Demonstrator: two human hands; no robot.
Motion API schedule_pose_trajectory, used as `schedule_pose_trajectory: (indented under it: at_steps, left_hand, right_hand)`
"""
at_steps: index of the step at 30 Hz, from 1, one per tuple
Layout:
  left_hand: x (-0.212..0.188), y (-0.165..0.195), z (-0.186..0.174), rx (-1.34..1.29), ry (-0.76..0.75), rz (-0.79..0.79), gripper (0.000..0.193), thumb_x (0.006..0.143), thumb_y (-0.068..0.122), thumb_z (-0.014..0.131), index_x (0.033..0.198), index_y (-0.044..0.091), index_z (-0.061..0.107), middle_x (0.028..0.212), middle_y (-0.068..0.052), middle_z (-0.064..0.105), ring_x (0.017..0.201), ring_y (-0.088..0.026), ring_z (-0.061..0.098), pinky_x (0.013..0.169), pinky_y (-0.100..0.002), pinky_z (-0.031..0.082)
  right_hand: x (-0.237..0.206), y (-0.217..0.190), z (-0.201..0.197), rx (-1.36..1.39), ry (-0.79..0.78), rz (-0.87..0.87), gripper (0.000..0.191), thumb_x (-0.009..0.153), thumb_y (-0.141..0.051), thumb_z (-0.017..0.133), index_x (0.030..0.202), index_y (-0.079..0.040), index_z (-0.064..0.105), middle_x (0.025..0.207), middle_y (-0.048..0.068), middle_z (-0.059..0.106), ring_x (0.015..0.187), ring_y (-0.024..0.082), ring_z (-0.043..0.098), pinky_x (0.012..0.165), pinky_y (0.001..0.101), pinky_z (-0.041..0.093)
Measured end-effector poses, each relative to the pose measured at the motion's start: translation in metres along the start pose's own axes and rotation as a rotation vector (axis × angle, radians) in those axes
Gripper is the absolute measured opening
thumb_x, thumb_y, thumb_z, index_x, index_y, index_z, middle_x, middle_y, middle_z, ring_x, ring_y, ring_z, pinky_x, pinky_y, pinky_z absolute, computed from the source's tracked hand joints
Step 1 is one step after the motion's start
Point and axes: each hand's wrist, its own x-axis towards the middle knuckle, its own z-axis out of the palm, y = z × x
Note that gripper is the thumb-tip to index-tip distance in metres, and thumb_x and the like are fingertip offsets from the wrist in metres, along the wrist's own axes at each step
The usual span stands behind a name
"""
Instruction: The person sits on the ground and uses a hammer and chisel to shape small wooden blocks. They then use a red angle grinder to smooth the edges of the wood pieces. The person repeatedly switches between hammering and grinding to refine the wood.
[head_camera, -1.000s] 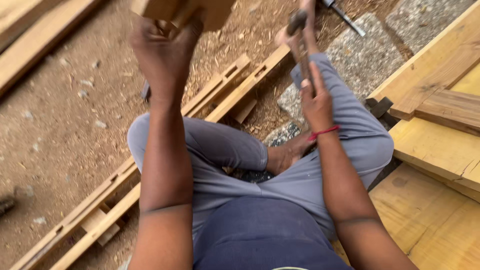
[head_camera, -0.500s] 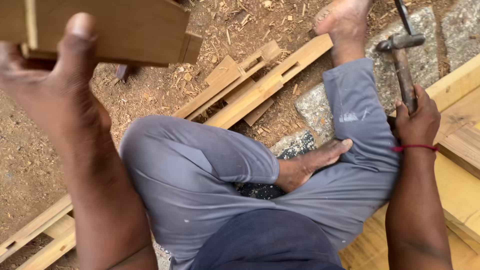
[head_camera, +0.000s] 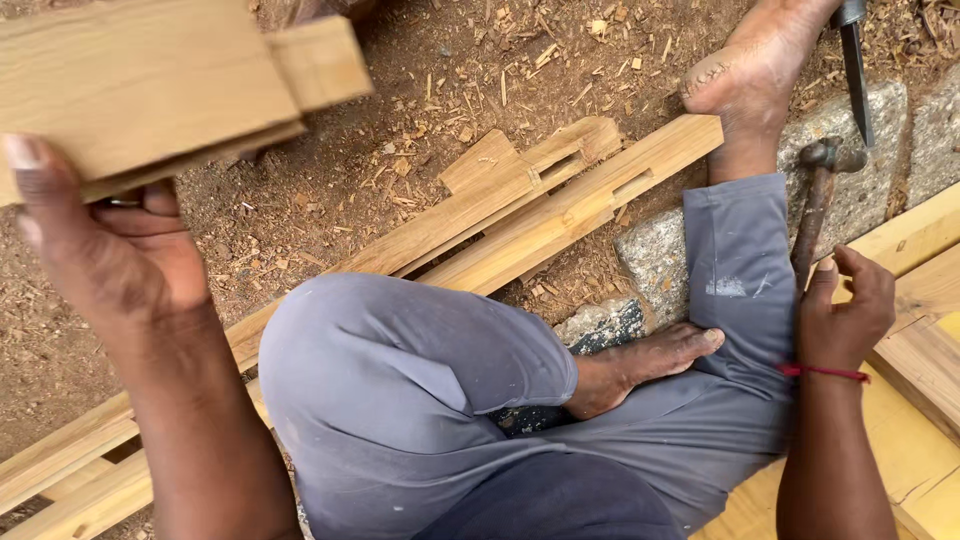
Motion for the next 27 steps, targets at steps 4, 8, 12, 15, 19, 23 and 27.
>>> schedule_pose_trajectory:
  at_steps: [4,8,12,15,19,23,27]
  left_hand:
    - [-0.031,0.006,0.062,0.195,-0.282,-0.233,0.077,0.079,0.036,0.094,0.135,0.012,0.047,0.097,-0.005,0.057,0.081,-0.014,0.055,0.091,-0.04,0.061]
    - [-0.037,0.011,0.119,0.574,-1.018,-0.468,0.073,0.072,0.024,0.091,0.135,0.009,0.059,0.126,-0.013,0.072,0.121,-0.026,0.069,0.108,-0.039,0.058]
    - [-0.042,0.019,0.145,0.528,-1.457,-0.356,0.06,0.08,0.015,0.09,0.134,0.012,0.063,0.152,-0.015,0.061,0.147,-0.034,0.055,0.119,-0.048,0.044]
    - [-0.04,0.014,0.161,0.675,-1.656,-0.052,0.07,0.077,0.019,0.087,0.14,0.017,0.057,0.164,-0.014,0.044,0.153,-0.035,0.041,0.119,-0.05,0.039]
    - [-0.014,0.009,0.156,1.294,-1.426,0.304,0.076,0.078,0.025,0.082,0.148,0.015,0.052,0.153,-0.018,0.049,0.138,-0.035,0.047,0.112,-0.049,0.041]
    - [-0.007,0.039,0.077,2.082,-0.757,0.223,0.026,0.098,0.024,0.077,0.122,0.015,0.079,0.107,-0.017,0.078,0.092,-0.029,0.073,0.085,-0.046,0.058]
    - [-0.08,0.084,-0.04,1.765,-0.321,0.389,0.031,0.117,0.025,0.067,0.1,0.0,0.073,0.084,-0.011,0.073,0.061,-0.014,0.063,0.047,-0.031,0.045]
  right_hand:
    - [0.006,-0.104,0.014,1.142,-0.427,0.368,0.057,0.114,-0.046,0.049,0.148,-0.001,0.05,0.132,0.018,0.063,0.12,0.028,0.065,0.105,0.0404,0.054]
    - [-0.005,-0.194,0.032,1.982,-1.331,0.496,0.08,0.102,-0.066,0.038,0.153,-0.004,0.04,0.132,0.022,0.063,0.113,0.034,0.066,0.093,0.0404,0.055]
    - [-0.019,-0.232,0.039,1.746,-1.031,0.572,0.055,0.111,-0.029,0.055,0.153,0.005,0.045,0.131,0.012,0.062,0.109,0.017,0.062,0.09,0.032,0.052]
    - [-0.021,-0.217,0.049,1.936,-0.815,0.623,0.052,0.101,-0.015,0.061,0.148,0.002,0.045,0.13,0.009,0.064,0.113,0.015,0.068,0.099,0.0309,0.056]
    - [-0.019,-0.178,0.073,1.866,-0.63,0.522,0.06,0.096,-0.01,0.069,0.152,-0.003,0.046,0.127,0.01,0.068,0.107,0.015,0.069,0.093,0.0293,0.057]
    - [-0.015,-0.172,0.087,1.698,-0.499,0.398,0.065,0.101,-0.007,0.071,0.16,-0.003,0.044,0.12,0.013,0.07,0.101,0.017,0.066,0.087,0.0291,0.056]
    - [-0.005,-0.171,0.09,1.582,-0.476,0.307,0.076,0.097,-0.01,0.069,0.16,-0.015,0.027,0.118,0.011,0.072,0.102,0.014,0.068,0.086,0.028,0.06]
